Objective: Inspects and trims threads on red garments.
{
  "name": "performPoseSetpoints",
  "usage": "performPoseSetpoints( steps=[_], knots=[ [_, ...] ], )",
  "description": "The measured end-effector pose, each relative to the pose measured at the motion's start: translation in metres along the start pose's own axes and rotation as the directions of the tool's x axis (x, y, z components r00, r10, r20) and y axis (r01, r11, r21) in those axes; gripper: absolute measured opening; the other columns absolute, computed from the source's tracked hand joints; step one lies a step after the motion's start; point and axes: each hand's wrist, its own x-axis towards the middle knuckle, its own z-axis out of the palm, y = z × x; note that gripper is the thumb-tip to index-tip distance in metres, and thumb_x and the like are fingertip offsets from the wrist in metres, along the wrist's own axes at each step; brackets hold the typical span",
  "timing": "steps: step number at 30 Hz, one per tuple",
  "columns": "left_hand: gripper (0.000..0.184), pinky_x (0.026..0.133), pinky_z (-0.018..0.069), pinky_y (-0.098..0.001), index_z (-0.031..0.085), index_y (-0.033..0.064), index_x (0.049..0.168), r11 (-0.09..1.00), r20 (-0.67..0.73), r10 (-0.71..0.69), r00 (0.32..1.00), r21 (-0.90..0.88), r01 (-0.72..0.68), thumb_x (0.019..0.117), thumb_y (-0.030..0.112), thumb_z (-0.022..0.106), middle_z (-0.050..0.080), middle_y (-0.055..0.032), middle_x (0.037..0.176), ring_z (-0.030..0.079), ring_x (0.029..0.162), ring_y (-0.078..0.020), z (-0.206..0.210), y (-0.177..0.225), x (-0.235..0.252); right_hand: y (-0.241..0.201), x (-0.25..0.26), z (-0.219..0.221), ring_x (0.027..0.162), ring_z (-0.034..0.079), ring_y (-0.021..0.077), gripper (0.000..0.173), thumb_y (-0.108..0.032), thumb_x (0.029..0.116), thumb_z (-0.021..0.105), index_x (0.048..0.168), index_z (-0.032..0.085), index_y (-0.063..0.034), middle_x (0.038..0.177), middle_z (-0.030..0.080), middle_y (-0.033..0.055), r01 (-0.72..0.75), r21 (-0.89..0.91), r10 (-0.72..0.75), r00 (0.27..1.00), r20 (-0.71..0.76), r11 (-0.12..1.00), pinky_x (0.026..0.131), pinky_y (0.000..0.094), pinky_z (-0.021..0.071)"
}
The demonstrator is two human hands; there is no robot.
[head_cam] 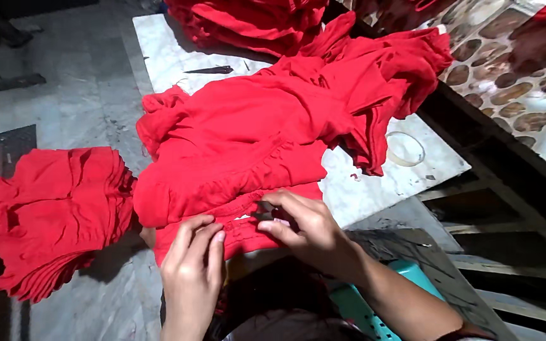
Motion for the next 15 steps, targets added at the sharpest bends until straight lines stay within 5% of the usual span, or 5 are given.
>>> performPoseSetpoints(
  steps=[2,3,5,8,15],
  knots=[
    [0.028,0.082,0.0553,-0.0387,0.079,-0.0002,0.094,0.990,0.072,-0.066,0.995,0.126,0.056,0.0964,0.019,0.059,0.074,-0.0197,0.103,0.072,0.093,-0.0306,0.006,0.009,0.003,-0.007,-0.002,0.003,0.070,0.065,0.0161,0.030,-0.027,0.1019,0.059,0.107,0.070,0.0001,0.090,0.071,0.0112,0.018,0.051,-0.022,0.997,0.074,0.999,0.059,0.0293,0.0514],
    [0.027,0.079,0.0547,-0.0408,0.078,0.0010,0.091,0.987,0.081,-0.070,0.994,0.149,0.057,0.0954,0.019,0.058,0.074,-0.0177,0.100,0.071,0.092,-0.0315,0.008,0.008,0.004,-0.007,-0.003,0.005,0.071,0.067,0.0182,0.030,-0.028,0.1018,0.058,0.108,0.069,-0.0001,0.092,0.072,0.0119,0.012,0.047,-0.017,0.992,0.123,0.999,0.057,0.0325,0.0523],
    [0.026,0.074,0.0526,-0.0264,0.074,0.0068,0.086,0.992,0.051,-0.015,0.999,0.125,0.009,0.0964,0.020,0.055,0.072,-0.0082,0.097,0.068,0.089,-0.0165,0.010,-0.003,-0.001,-0.005,-0.006,0.008,0.069,0.067,0.0206,0.031,-0.029,0.1001,0.059,0.109,0.070,-0.0011,0.094,0.071,0.0118,-0.001,0.008,0.000,0.983,0.184,1.000,0.053,0.0362,0.0513],
    [0.031,0.089,0.0461,-0.0102,0.062,0.0037,0.091,0.985,-0.001,0.055,0.998,-0.166,-0.054,0.1065,0.027,0.048,0.062,-0.0083,0.106,0.059,0.102,-0.0009,0.007,-0.011,-0.007,0.001,-0.007,0.006,0.071,0.069,0.0202,0.031,-0.030,0.1005,0.059,0.109,0.070,-0.0025,0.099,0.073,0.0108,0.073,-0.008,-0.070,0.973,0.220,0.997,0.053,0.0357,0.0524],
    [0.022,0.090,0.0407,-0.0083,0.058,0.0100,0.092,0.972,-0.218,0.235,0.947,0.025,-0.236,0.1057,0.027,0.052,0.050,-0.0059,0.106,0.052,0.095,-0.0022,0.021,-0.011,-0.013,-0.007,0.001,0.021,0.052,0.062,0.0226,0.030,-0.030,0.0998,0.058,0.101,0.071,-0.0031,0.083,0.068,0.0108,0.237,-0.232,-0.192,0.960,0.202,0.943,0.042,0.0351,0.0472]
  ],
)
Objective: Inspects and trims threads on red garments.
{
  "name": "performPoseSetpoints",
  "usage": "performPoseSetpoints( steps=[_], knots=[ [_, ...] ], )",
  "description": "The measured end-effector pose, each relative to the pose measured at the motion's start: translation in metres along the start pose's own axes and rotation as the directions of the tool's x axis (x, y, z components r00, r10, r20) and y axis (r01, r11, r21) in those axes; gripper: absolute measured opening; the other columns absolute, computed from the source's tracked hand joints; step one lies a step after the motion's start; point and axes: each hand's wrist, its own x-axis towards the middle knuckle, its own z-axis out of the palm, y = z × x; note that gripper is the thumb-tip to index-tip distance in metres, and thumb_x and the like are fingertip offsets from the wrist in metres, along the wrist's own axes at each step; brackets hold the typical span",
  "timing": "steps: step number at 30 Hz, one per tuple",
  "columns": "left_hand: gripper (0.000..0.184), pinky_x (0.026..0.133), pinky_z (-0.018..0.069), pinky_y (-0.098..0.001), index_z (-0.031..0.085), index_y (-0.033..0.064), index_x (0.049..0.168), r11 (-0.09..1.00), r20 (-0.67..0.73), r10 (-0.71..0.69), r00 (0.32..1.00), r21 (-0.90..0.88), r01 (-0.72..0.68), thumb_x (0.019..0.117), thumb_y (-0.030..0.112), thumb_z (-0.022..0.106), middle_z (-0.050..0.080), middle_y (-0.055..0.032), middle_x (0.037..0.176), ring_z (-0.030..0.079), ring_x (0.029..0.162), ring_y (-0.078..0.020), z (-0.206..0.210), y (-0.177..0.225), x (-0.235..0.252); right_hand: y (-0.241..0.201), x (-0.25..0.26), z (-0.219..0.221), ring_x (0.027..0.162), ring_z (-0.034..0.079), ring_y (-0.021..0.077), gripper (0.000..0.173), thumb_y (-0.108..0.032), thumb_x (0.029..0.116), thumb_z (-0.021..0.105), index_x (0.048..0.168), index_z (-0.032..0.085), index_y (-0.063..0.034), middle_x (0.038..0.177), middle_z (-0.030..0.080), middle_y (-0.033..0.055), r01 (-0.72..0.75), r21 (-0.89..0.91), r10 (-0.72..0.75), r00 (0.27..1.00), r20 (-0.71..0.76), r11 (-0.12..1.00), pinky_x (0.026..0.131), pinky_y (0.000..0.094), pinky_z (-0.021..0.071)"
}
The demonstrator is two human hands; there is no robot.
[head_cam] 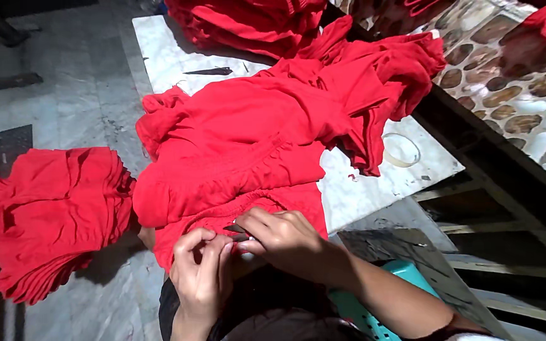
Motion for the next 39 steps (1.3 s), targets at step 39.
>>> performPoseSetpoints(
  steps=[39],
  knots=[
    [0.018,0.085,0.0477,-0.0371,0.075,0.0103,0.097,0.996,0.311,-0.087,0.947,0.035,0.080,0.0879,0.013,0.060,0.076,-0.0034,0.093,0.069,0.092,-0.0194,0.006,0.003,0.038,0.033,0.013,-0.006,0.073,0.055,-0.0044,0.004,-0.006,0.0940,0.060,0.097,0.061,-0.0041,0.082,0.058,-0.0047,-0.297,0.629,0.363,0.932,0.025,0.719,0.068,0.0118,0.0472]
  ],
)
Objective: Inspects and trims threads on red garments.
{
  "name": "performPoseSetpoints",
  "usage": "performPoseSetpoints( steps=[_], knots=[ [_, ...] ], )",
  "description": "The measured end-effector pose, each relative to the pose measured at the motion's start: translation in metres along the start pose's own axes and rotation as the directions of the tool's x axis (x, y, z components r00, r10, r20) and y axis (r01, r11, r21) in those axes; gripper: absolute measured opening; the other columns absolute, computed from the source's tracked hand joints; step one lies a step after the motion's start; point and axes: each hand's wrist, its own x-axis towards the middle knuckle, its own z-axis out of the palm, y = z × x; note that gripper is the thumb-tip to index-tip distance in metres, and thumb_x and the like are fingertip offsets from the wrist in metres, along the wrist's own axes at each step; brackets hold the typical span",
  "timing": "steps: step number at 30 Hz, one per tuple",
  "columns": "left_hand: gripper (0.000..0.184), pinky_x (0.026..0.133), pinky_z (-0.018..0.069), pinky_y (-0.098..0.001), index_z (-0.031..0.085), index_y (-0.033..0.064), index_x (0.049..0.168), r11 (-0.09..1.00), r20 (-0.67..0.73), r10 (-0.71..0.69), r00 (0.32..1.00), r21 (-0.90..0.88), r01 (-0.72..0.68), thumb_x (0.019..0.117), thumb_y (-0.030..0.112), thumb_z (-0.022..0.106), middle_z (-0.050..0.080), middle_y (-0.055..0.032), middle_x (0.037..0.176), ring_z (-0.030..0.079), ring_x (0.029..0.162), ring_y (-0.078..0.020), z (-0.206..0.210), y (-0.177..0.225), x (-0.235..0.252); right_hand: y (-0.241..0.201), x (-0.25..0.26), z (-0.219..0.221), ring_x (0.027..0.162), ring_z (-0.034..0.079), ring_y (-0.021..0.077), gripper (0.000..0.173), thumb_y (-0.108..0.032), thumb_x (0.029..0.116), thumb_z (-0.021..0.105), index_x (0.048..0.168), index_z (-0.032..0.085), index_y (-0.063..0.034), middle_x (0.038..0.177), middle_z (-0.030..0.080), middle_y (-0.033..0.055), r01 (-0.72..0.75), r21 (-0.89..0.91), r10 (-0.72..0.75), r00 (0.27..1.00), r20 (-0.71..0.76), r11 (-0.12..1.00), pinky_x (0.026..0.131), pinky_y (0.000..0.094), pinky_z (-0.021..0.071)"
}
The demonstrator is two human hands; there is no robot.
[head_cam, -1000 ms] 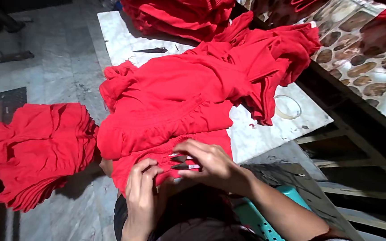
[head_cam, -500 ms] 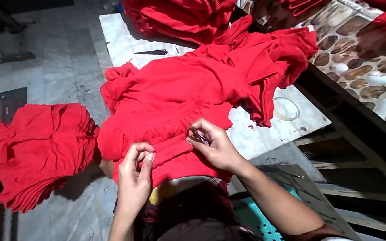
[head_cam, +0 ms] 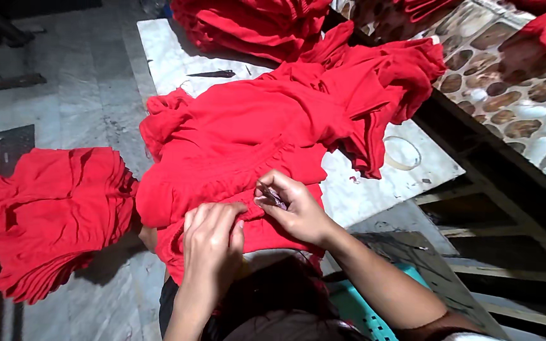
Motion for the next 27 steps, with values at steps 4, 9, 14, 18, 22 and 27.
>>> performPoseSetpoints(
  steps=[4,9,14,18,22,27],
  knots=[
    [0.017,0.085,0.0519,-0.0368,0.076,0.0076,0.099,0.996,0.053,0.022,0.998,-0.084,-0.018,0.0878,0.013,0.064,0.077,-0.0055,0.094,0.072,0.090,-0.0186,0.000,-0.001,0.004,0.003,0.001,0.002,0.073,0.057,-0.0037,0.003,-0.005,0.0931,0.061,0.096,0.059,-0.0056,0.081,0.059,-0.0054,-0.014,0.071,0.016,0.999,-0.033,0.997,0.067,0.0128,0.0486],
    [0.014,0.088,0.0485,-0.0234,0.074,0.0074,0.086,0.963,0.003,-0.043,0.999,-0.267,0.043,0.0922,0.015,0.064,0.075,-0.0016,0.087,0.069,0.089,-0.0064,0.006,-0.007,-0.002,0.002,0.001,0.005,0.069,0.055,-0.0056,0.005,-0.004,0.0930,0.061,0.097,0.061,-0.0067,0.078,0.058,-0.0072,-0.046,0.078,0.050,0.998,-0.047,0.996,0.065,0.0119,0.0467],
    [0.010,0.091,0.0538,-0.0160,0.061,0.0058,0.094,0.694,0.117,-0.110,0.987,-0.701,0.161,0.0993,0.013,0.056,0.072,0.0046,0.105,0.065,0.105,0.0040,-0.006,-0.019,-0.007,0.002,0.004,0.007,0.070,0.056,-0.0034,0.007,-0.007,0.0932,0.063,0.100,0.062,-0.0049,0.080,0.060,-0.0040,-0.036,-0.033,0.034,0.997,-0.068,0.999,0.066,0.0137,0.0469],
    [0.014,0.094,0.0524,-0.0173,0.061,0.0111,0.097,0.619,0.144,-0.102,0.984,-0.765,0.176,0.1043,0.019,0.051,0.070,0.0096,0.108,0.063,0.109,0.0037,-0.011,-0.022,-0.008,-0.007,-0.011,0.017,0.069,0.065,0.0186,0.024,-0.019,0.0908,0.067,0.104,0.066,0.0009,0.092,0.068,0.0131,0.146,-0.423,-0.230,0.961,-0.154,0.894,0.056,0.0331,0.0518],
    [0.011,0.088,0.0519,-0.0149,0.061,0.0175,0.098,0.542,0.146,-0.110,0.983,-0.820,0.183,0.1038,0.020,0.053,0.067,0.0156,0.104,0.062,0.101,0.0059,-0.012,-0.025,-0.007,-0.019,-0.037,0.027,0.061,0.063,0.0184,0.028,-0.029,0.0993,0.058,0.097,0.068,-0.0027,0.078,0.068,0.0100,0.205,-0.666,-0.389,0.911,-0.137,0.717,0.051,0.0287,0.0465],
    [0.014,0.097,0.0516,-0.0195,0.063,0.0152,0.098,0.570,0.146,-0.084,0.986,-0.805,0.168,0.1043,0.023,0.053,0.069,0.0119,0.113,0.062,0.113,0.0020,-0.010,-0.023,-0.007,-0.020,-0.035,0.035,0.052,0.060,0.0197,0.031,-0.026,0.1016,0.053,0.093,0.070,-0.0020,0.072,0.068,0.0089,0.201,-0.736,-0.390,0.916,-0.093,0.647,0.046,0.0302,0.0441]
  ],
)
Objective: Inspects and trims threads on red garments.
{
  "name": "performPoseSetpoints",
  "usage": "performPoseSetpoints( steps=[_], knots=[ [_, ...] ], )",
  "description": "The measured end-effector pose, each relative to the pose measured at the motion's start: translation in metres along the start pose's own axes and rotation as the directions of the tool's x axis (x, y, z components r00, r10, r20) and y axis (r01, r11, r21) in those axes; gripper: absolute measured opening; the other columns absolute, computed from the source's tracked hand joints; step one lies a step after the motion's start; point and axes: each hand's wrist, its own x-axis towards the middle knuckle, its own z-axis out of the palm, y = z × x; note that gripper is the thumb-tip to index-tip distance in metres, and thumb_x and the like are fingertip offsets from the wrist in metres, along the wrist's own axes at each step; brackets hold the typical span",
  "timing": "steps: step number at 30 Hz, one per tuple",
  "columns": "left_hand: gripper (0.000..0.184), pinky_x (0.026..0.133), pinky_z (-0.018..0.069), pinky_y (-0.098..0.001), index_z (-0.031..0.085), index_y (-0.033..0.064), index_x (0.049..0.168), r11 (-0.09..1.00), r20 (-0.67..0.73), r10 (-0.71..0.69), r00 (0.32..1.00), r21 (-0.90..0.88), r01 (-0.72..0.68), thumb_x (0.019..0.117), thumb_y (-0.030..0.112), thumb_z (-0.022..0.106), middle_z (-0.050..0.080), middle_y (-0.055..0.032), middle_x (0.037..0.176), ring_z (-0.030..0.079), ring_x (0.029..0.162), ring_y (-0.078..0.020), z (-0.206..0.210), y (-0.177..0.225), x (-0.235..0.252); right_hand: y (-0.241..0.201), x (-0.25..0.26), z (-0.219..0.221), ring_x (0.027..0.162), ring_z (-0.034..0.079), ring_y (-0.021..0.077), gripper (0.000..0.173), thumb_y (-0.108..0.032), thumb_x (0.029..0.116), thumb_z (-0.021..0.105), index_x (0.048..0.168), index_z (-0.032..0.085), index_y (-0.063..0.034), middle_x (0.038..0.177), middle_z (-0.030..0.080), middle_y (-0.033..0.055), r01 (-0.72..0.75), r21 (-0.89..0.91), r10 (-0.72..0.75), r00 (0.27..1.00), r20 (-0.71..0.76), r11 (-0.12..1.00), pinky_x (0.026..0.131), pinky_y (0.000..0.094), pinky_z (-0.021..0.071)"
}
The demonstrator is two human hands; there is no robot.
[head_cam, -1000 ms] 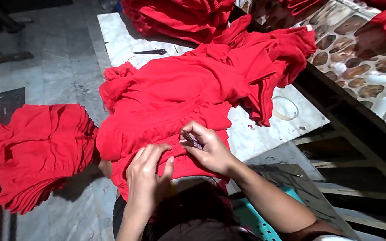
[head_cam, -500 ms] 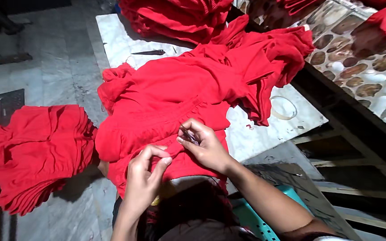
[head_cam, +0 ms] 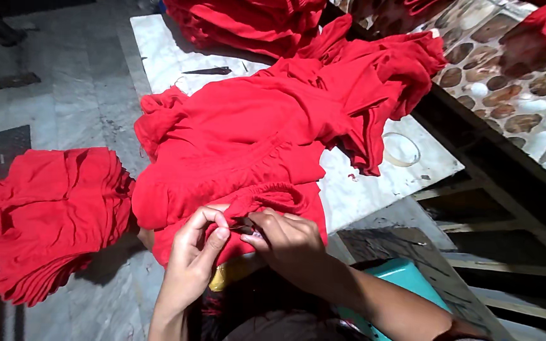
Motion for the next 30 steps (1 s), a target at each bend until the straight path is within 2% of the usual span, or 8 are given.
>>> performPoseSetpoints(
  steps=[6,9,13,17,20,24,28,30],
  knots=[
    [0.031,0.106,0.0475,-0.0242,0.061,0.0083,0.099,0.977,0.036,0.023,0.999,0.211,-0.030,0.1085,0.033,0.045,0.070,-0.0008,0.123,0.060,0.123,-0.0044,-0.006,0.012,-0.010,0.010,0.008,-0.011,0.062,0.069,0.0212,0.026,-0.025,0.0981,0.064,0.097,0.074,-0.0008,0.081,0.074,0.0127,-0.044,0.022,0.044,0.999,-0.027,0.999,0.052,0.0329,0.0505],
    [0.048,0.112,0.0339,-0.0462,0.065,0.0074,0.110,0.636,0.023,0.001,1.000,0.771,-0.018,0.1020,0.052,0.049,0.072,-0.0085,0.116,0.060,0.123,-0.0227,-0.021,0.031,-0.032,0.047,0.003,-0.023,0.068,0.070,0.0284,0.029,-0.022,0.0879,0.069,0.109,0.071,-0.0015,0.100,0.073,0.0151,-0.105,0.049,0.096,0.982,0.160,0.993,0.050,0.0460,0.0532],
    [0.039,0.105,0.0281,-0.0673,0.071,0.0038,0.094,0.299,-0.011,0.000,1.000,0.954,0.011,0.1005,0.037,0.053,0.073,-0.0137,0.090,0.064,0.110,-0.0411,-0.051,0.046,-0.042,0.081,0.007,-0.038,0.059,0.063,0.0200,0.017,-0.008,0.0840,0.060,0.094,0.072,-0.0026,0.076,0.068,0.0079,-0.106,0.174,0.064,0.971,0.231,0.979,0.050,0.0395,0.0490],
    [0.037,0.105,0.0305,-0.0460,0.069,-0.0027,0.093,0.429,-0.117,0.239,0.964,0.904,0.004,0.1054,0.028,0.052,0.068,-0.0166,0.091,0.058,0.107,-0.0289,-0.057,0.042,-0.009,0.087,0.039,-0.037,0.069,0.061,0.0145,0.018,-0.003,0.0845,0.065,0.102,0.069,0.0008,0.088,0.069,0.0111,-0.171,0.272,0.145,0.983,0.112,0.947,0.061,0.0305,0.0501],
    [0.035,0.107,0.0301,-0.0678,0.064,-0.0078,0.123,0.490,-0.209,0.105,0.972,0.862,0.133,0.1035,0.019,0.051,0.062,-0.0304,0.125,0.052,0.125,-0.0499,-0.059,-0.003,0.027,0.108,0.062,0.003,0.093,0.065,0.0265,0.025,-0.008,0.0903,0.071,0.112,0.067,0.0044,0.108,0.066,0.0195,-0.363,0.341,0.323,0.931,0.171,0.867,0.081,0.0438,0.0535],
    [0.049,0.109,0.0286,-0.0690,0.053,-0.0055,0.139,0.524,-0.308,0.106,0.945,0.825,0.210,0.1034,0.027,0.047,0.047,-0.0296,0.148,0.042,0.137,-0.0503,-0.048,-0.038,0.023,0.109,0.057,0.016,0.105,0.061,0.0332,0.035,-0.015,0.0954,0.070,0.125,0.060,0.0016,0.124,0.058,0.0231,-0.469,0.336,0.434,0.883,0.179,0.817,0.085,0.0500,0.0511],
    [0.048,0.089,0.0436,-0.0465,0.059,0.0044,0.098,0.372,-0.176,0.365,0.914,0.928,0.030,0.0990,0.053,0.057,0.060,-0.0201,0.100,0.058,0.100,-0.0341,-0.013,-0.002,-0.035,0.078,0.017,-0.013,0.076,0.060,0.0094,0.032,-0.023,0.0915,0.070,0.109,0.064,0.0038,0.096,0.063,0.0128,-0.157,0.372,0.164,0.986,0.013,0.915,0.066,0.0219,0.0526],
    [0.045,0.071,0.0460,-0.0427,0.060,0.0063,0.082,0.217,-0.061,0.358,0.932,0.976,-0.019,0.0970,0.049,0.056,0.063,-0.0147,0.078,0.062,0.078,-0.0321,0.004,0.006,-0.054,0.063,-0.003,-0.021,0.064,0.062,0.0141,0.043,-0.039,0.0908,0.070,0.107,0.070,0.0008,0.081,0.069,0.0094,-0.074,0.334,0.011,0.982,0.187,0.940,0.056,0.0300,0.0518]
  ],
)
